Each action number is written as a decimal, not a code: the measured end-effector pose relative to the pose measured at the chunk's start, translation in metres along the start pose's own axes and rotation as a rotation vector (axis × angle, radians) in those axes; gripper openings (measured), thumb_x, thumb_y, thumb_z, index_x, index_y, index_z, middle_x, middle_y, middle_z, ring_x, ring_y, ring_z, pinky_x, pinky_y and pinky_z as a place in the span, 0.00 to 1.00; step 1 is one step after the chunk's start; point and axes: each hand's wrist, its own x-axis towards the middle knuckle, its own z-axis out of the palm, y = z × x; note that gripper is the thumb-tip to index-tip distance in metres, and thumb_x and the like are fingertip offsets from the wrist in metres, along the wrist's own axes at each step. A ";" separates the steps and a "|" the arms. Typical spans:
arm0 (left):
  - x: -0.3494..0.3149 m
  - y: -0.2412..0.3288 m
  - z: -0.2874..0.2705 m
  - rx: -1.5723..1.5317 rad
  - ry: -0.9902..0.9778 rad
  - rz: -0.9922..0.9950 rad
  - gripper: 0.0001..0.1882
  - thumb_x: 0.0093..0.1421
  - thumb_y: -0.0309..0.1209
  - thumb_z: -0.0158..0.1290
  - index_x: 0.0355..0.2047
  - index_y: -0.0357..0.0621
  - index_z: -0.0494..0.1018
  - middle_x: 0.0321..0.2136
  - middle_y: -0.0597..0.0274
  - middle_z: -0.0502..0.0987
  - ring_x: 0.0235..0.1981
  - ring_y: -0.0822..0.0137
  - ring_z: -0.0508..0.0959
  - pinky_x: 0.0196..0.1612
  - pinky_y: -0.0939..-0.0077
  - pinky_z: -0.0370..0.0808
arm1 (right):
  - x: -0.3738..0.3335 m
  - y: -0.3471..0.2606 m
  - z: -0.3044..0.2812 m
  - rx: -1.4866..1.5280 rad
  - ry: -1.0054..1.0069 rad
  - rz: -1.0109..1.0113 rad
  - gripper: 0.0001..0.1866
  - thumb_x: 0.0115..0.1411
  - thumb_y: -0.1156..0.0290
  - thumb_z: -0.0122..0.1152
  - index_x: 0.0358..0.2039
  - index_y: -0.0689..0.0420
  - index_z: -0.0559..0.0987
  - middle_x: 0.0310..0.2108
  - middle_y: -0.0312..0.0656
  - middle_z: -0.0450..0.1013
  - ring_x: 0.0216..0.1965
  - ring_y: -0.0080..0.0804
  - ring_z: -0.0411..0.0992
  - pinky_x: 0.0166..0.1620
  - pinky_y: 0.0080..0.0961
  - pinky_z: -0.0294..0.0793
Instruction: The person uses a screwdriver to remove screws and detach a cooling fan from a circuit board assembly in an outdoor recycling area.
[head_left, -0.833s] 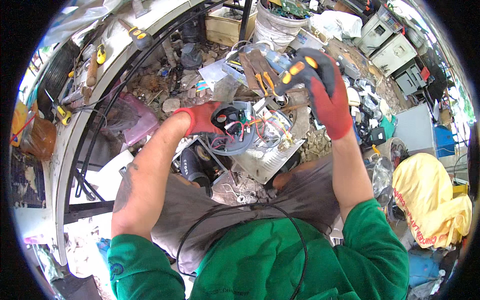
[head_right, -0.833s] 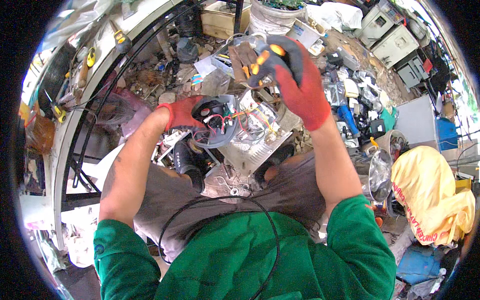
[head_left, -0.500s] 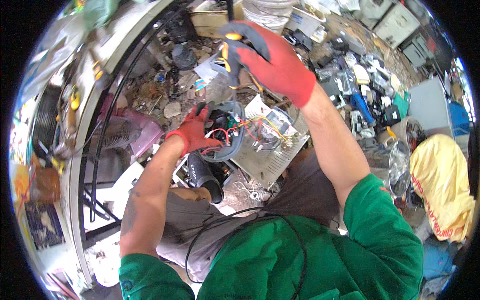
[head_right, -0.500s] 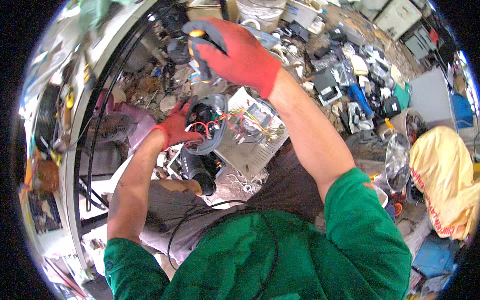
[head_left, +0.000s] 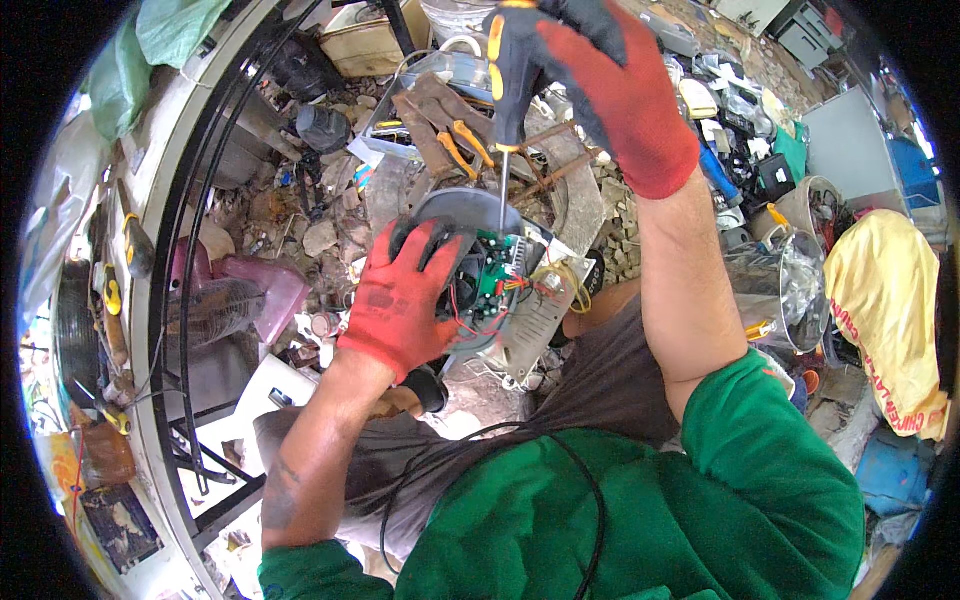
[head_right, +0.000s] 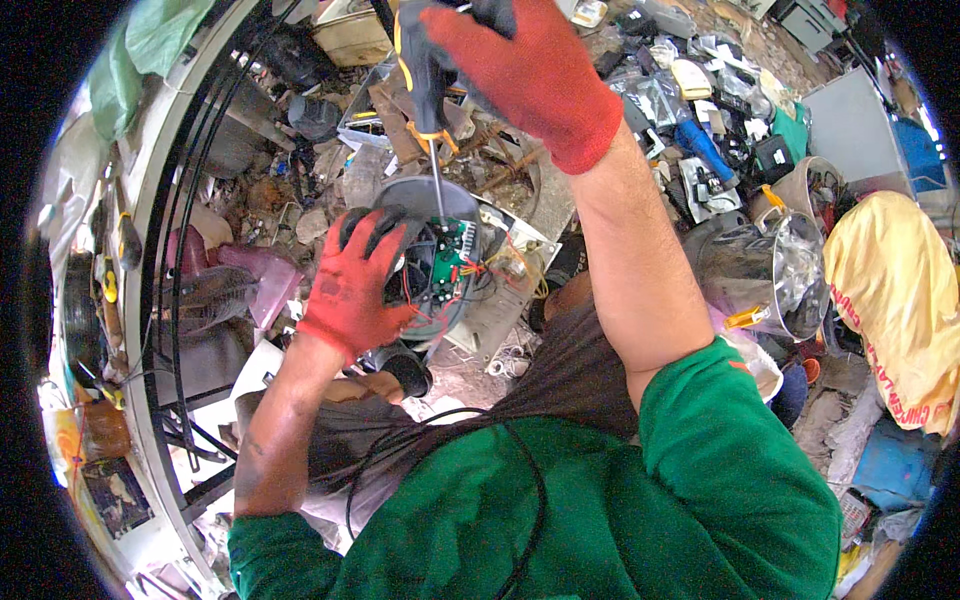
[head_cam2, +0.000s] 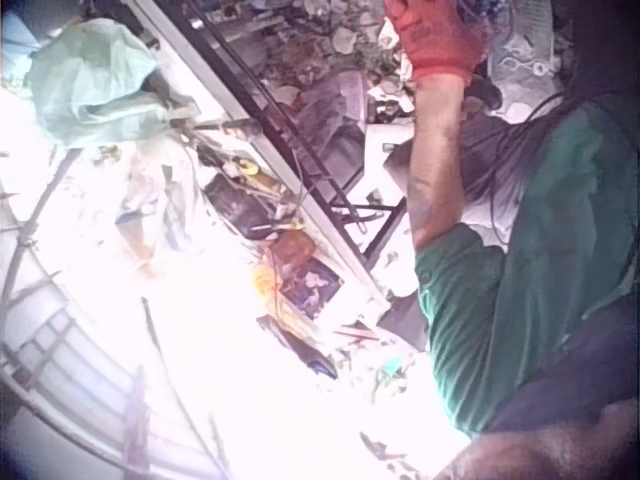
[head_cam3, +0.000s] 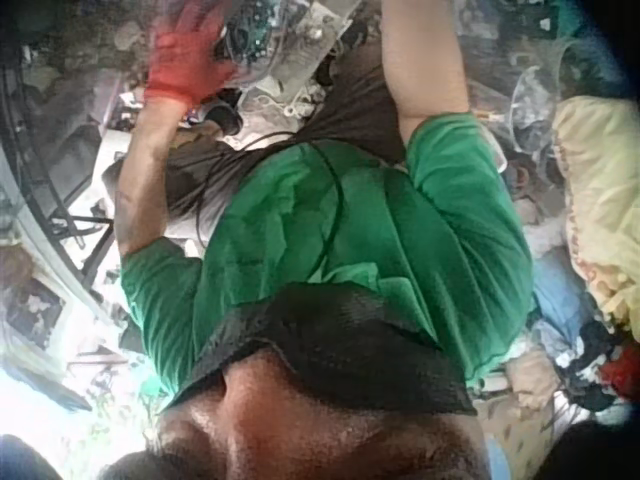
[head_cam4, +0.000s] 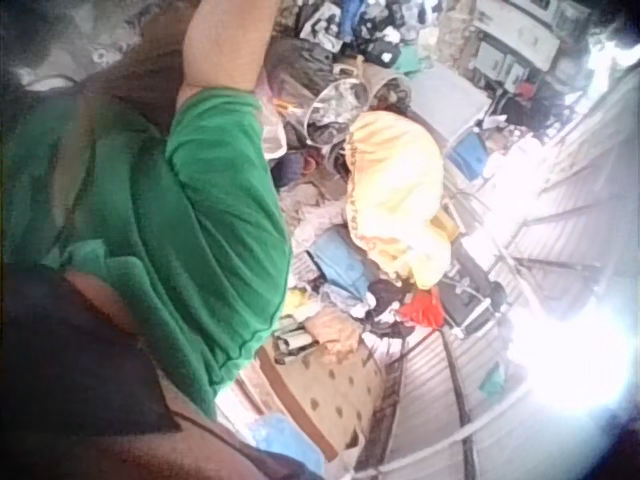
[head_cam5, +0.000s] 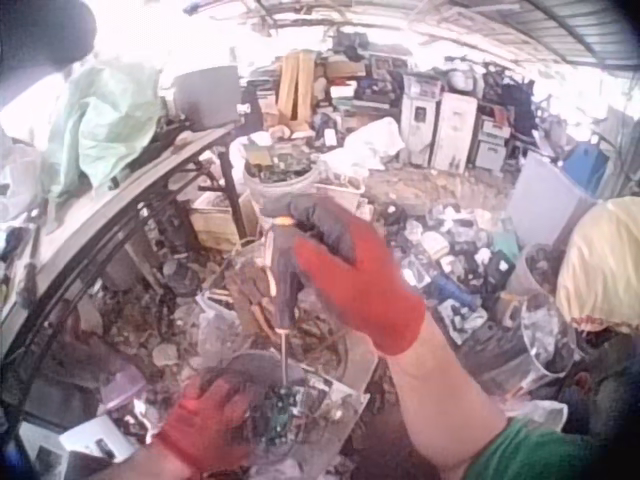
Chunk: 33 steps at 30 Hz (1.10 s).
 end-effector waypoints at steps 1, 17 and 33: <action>0.003 -0.008 0.004 -0.065 -0.058 0.014 0.50 0.38 0.38 0.70 0.62 0.39 0.63 0.62 0.42 0.61 0.64 0.39 0.59 0.68 0.52 0.58 | 0.000 -0.001 -0.005 -0.166 -0.030 -0.030 0.18 0.66 0.71 0.53 0.56 0.62 0.72 0.37 0.40 0.75 0.34 0.24 0.74 0.39 0.24 0.74; 0.020 -0.047 0.044 -1.736 -0.072 -0.271 0.35 0.57 0.27 0.55 0.65 0.35 0.60 0.58 0.53 0.71 0.59 0.63 0.71 0.64 0.67 0.65 | -0.007 0.050 0.023 -0.312 -0.185 -0.258 0.19 0.61 0.70 0.56 0.53 0.55 0.76 0.36 0.42 0.76 0.33 0.29 0.74 0.39 0.28 0.74; 0.033 -0.043 0.081 -1.305 0.212 -0.341 0.15 0.66 0.32 0.55 0.50 0.37 0.76 0.37 0.60 0.81 0.37 0.76 0.74 0.45 0.76 0.74 | 0.014 0.062 0.053 -0.542 -0.368 -0.265 0.23 0.62 0.71 0.55 0.58 0.63 0.72 0.50 0.46 0.75 0.48 0.31 0.73 0.53 0.28 0.72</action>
